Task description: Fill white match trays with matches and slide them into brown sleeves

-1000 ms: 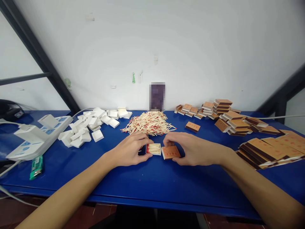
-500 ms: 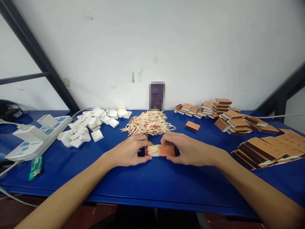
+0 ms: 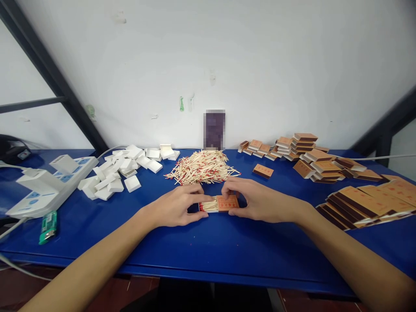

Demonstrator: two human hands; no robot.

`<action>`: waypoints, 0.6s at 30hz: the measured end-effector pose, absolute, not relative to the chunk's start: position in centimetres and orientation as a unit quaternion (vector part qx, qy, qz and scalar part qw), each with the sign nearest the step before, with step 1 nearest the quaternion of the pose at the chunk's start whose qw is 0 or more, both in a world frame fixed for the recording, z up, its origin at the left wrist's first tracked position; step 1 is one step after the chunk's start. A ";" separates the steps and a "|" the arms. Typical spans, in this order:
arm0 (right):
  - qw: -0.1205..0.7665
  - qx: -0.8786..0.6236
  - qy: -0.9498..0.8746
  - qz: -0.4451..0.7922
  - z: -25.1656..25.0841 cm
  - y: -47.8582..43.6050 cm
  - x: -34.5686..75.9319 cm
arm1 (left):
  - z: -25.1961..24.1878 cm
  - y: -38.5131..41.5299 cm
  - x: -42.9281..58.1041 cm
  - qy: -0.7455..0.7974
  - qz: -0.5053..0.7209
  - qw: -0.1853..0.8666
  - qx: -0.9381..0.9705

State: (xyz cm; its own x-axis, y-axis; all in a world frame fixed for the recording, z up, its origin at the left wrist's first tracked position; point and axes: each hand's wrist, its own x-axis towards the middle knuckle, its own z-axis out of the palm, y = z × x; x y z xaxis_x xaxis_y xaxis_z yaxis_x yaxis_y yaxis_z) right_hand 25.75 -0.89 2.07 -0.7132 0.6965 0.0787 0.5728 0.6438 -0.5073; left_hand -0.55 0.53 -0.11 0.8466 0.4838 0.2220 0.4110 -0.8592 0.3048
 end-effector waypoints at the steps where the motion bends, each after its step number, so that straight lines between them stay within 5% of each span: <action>1: 0.133 -0.355 -0.896 0.230 2.1 -0.9 25.8 | -0.1 0.6 -0.6 0.233 0.149 0.122 0.953; 18: 0.160 -0.350 -0.892 0.238 2.0 -1.4 25.2 | -0.3 0.4 -0.4 0.211 0.175 0.110 0.955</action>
State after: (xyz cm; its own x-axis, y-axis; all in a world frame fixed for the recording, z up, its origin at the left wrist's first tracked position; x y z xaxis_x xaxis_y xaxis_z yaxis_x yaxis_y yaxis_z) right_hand 25.21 -1.39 2.02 -0.7038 0.7005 0.1184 0.5483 0.6416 -0.5364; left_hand -0.36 0.41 -0.30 0.8499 0.4420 0.2870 0.3649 -0.8864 0.2847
